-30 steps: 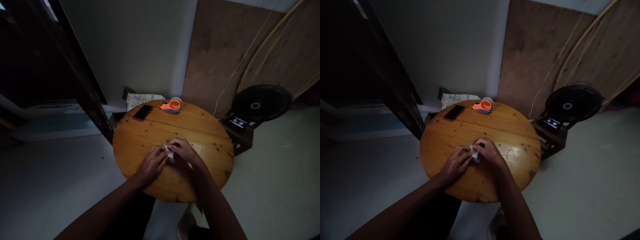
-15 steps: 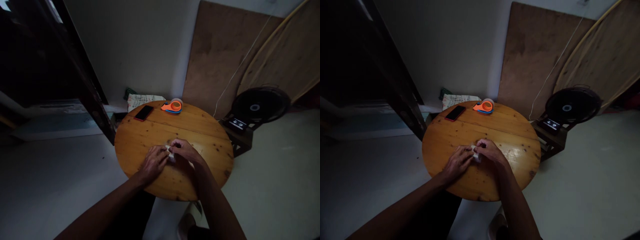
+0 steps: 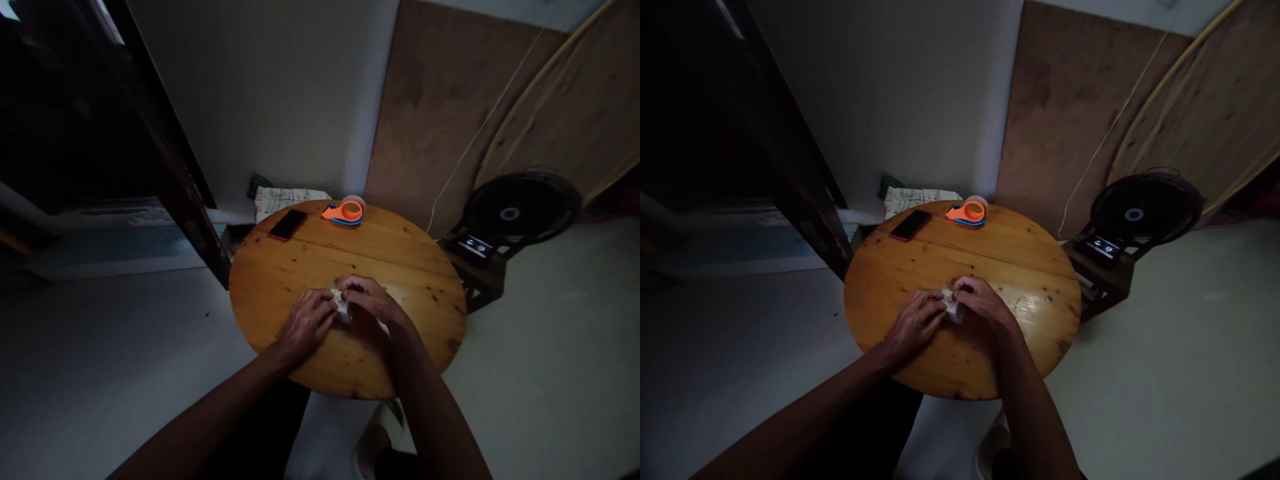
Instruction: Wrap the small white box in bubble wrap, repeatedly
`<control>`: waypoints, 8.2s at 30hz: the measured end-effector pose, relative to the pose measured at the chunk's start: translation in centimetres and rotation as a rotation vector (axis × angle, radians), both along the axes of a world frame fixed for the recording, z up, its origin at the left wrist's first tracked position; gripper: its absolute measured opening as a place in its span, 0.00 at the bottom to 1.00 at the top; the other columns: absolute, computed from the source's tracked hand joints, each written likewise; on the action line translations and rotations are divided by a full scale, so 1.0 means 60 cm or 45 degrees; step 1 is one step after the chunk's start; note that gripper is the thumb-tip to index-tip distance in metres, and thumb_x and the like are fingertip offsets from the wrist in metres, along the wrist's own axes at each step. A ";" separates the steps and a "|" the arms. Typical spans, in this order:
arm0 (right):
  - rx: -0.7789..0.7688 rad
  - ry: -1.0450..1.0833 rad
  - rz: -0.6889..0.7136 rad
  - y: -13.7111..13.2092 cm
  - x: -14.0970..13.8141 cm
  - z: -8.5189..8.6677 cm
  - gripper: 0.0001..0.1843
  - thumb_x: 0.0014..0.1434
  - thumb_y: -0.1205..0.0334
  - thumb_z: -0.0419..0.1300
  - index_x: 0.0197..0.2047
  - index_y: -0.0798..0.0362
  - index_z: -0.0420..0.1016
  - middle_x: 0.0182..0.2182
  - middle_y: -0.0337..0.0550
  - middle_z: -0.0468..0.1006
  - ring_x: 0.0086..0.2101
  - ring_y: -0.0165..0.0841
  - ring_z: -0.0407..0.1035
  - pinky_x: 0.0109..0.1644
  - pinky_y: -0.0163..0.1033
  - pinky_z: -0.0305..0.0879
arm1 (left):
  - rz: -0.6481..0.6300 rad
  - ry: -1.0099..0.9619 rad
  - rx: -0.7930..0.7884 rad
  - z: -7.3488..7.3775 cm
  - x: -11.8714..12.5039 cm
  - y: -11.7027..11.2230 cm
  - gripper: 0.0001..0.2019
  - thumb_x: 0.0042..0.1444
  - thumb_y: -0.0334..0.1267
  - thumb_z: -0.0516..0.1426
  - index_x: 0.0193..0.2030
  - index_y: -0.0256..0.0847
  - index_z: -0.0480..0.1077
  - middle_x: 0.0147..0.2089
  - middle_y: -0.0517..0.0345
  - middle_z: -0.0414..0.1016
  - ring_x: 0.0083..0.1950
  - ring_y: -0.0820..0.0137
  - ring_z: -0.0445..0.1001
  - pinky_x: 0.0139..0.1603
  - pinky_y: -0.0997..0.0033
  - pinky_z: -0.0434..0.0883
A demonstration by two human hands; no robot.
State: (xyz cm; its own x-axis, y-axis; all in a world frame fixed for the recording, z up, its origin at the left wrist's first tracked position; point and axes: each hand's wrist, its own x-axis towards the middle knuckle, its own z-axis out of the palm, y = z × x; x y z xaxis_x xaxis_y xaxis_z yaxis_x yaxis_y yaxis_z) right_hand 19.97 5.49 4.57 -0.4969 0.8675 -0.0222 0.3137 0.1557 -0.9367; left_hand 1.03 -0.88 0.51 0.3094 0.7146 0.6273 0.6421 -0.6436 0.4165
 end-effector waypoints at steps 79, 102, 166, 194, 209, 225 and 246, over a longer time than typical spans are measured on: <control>0.652 -0.205 0.187 -0.002 0.016 -0.008 0.10 0.56 0.59 0.62 0.40 0.48 0.83 0.49 0.47 0.76 0.49 0.38 0.71 0.55 0.45 0.65 | 0.069 -0.019 -0.064 -0.001 0.004 0.003 0.13 0.57 0.31 0.56 0.49 0.43 0.70 0.49 0.52 0.72 0.52 0.64 0.71 0.54 0.61 0.70; 1.166 -0.985 -0.341 -0.112 -0.049 -0.011 0.16 0.62 0.67 0.53 0.49 0.51 0.77 0.57 0.56 0.69 0.59 0.50 0.57 0.57 0.56 0.57 | 0.055 -0.023 -0.079 -0.003 -0.001 0.006 0.11 0.58 0.32 0.56 0.48 0.42 0.72 0.50 0.51 0.73 0.52 0.62 0.69 0.55 0.57 0.68; 1.061 -0.536 -0.472 -0.091 -0.032 -0.056 0.16 0.65 0.59 0.51 0.48 0.50 0.77 0.57 0.50 0.69 0.57 0.41 0.61 0.59 0.52 0.58 | 0.005 -0.061 -0.084 0.003 -0.002 0.005 0.05 0.59 0.32 0.55 0.42 0.41 0.70 0.48 0.52 0.74 0.51 0.63 0.69 0.54 0.59 0.67; 0.695 -0.043 -0.943 -0.073 -0.009 -0.088 0.15 0.60 0.56 0.50 0.39 0.55 0.74 0.46 0.52 0.73 0.50 0.39 0.66 0.59 0.48 0.59 | 0.091 -0.489 -0.097 0.003 -0.010 0.010 0.06 0.54 0.29 0.52 0.37 0.41 0.68 0.40 0.54 0.72 0.47 0.65 0.70 0.51 0.63 0.69; 0.619 -0.055 -1.033 -0.069 -0.010 -0.097 0.14 0.55 0.56 0.52 0.38 0.53 0.75 0.37 0.46 0.78 0.40 0.38 0.70 0.49 0.44 0.65 | 0.091 -0.466 -0.188 -0.006 -0.011 0.010 0.08 0.54 0.26 0.52 0.35 0.42 0.68 0.38 0.56 0.71 0.46 0.66 0.70 0.51 0.64 0.68; 0.531 0.217 -0.850 -0.068 -0.007 -0.095 0.18 0.59 0.51 0.53 0.48 0.51 0.73 0.48 0.47 0.77 0.49 0.37 0.70 0.58 0.48 0.62 | -0.089 -0.535 -0.521 -0.026 -0.009 0.024 0.43 0.46 0.34 0.59 0.70 0.37 0.49 0.69 0.42 0.56 0.70 0.54 0.54 0.69 0.50 0.53; 1.123 -0.938 -0.235 -0.090 -0.038 0.059 0.09 0.58 0.66 0.58 0.34 0.48 0.81 0.42 0.44 0.80 0.43 0.38 0.67 0.49 0.45 0.56 | -0.208 -0.717 -0.676 -0.045 -0.002 0.037 0.43 0.47 0.33 0.61 0.70 0.40 0.49 0.68 0.43 0.59 0.68 0.56 0.59 0.68 0.53 0.58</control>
